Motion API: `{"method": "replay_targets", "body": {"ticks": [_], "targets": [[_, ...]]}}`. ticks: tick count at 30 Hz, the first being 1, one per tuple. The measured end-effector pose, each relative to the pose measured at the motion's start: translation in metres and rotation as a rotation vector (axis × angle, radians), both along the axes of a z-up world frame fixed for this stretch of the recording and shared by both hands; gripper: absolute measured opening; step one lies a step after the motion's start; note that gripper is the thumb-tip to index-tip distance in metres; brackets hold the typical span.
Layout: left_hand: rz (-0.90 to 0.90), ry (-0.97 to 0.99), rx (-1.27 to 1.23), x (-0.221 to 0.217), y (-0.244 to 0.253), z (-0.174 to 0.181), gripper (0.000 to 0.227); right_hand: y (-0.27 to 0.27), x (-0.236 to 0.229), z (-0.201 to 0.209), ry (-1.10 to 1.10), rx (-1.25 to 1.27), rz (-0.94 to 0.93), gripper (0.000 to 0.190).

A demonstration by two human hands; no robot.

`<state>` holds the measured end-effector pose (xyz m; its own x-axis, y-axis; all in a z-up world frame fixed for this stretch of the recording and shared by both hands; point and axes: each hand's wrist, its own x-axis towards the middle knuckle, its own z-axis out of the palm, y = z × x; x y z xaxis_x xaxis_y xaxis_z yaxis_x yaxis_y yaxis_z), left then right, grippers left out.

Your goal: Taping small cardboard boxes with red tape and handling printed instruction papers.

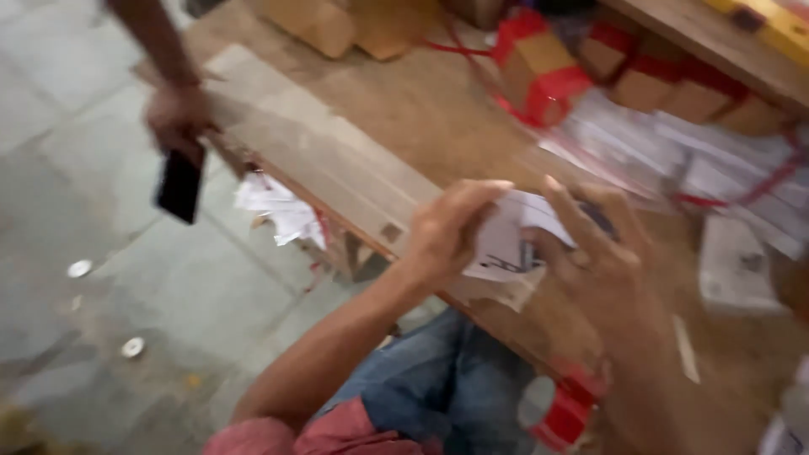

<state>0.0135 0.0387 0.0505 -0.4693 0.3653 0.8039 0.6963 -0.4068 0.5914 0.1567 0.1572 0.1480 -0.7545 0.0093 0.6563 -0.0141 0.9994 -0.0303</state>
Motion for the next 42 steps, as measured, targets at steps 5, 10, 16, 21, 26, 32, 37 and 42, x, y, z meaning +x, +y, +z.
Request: {"method": "replay_targets", "body": {"ticks": [5, 10, 16, 21, 26, 32, 37, 42], "targets": [[0.014, 0.039, 0.027, 0.002, -0.006, 0.009, 0.053, 0.004, 0.000, -0.009, 0.076, -0.083, 0.042, 0.052], [0.133, -0.022, 0.094, 0.002, -0.006, 0.005, 0.057, 0.002, 0.003, -0.005, 0.192, -0.624, 0.022, 0.052], [0.181, -0.028, 0.119, 0.013, -0.019, 0.019, 0.047, 0.001, 0.012, -0.011, 0.052, -1.338, 0.074, 0.017], [0.251, -0.090, 0.060, 0.029, -0.044, 0.025, 0.041, -0.017, 0.031, -0.011, 0.037, -1.125, -0.067, 0.014], [0.379, 0.044, -0.108, 0.035, -0.095, 0.092, 0.038, -0.059, 0.031, 0.023, -0.119, -0.806, -0.050, 0.018], [0.004, 0.298, -0.132, 0.059, -0.129, 0.086, 0.036, -0.093, 0.029, -0.013, 0.062, -0.466, 0.306, 0.016], [0.054, 0.246, -0.078, 0.069, -0.146, 0.084, 0.023, -0.122, 0.032, -0.012, 0.143, -0.343, 0.292, 0.024], [0.161, 0.226, -0.013, 0.068, -0.181, 0.099, 0.024, -0.140, 0.048, -0.017, 0.078, -0.294, 0.309, 0.025]]}}
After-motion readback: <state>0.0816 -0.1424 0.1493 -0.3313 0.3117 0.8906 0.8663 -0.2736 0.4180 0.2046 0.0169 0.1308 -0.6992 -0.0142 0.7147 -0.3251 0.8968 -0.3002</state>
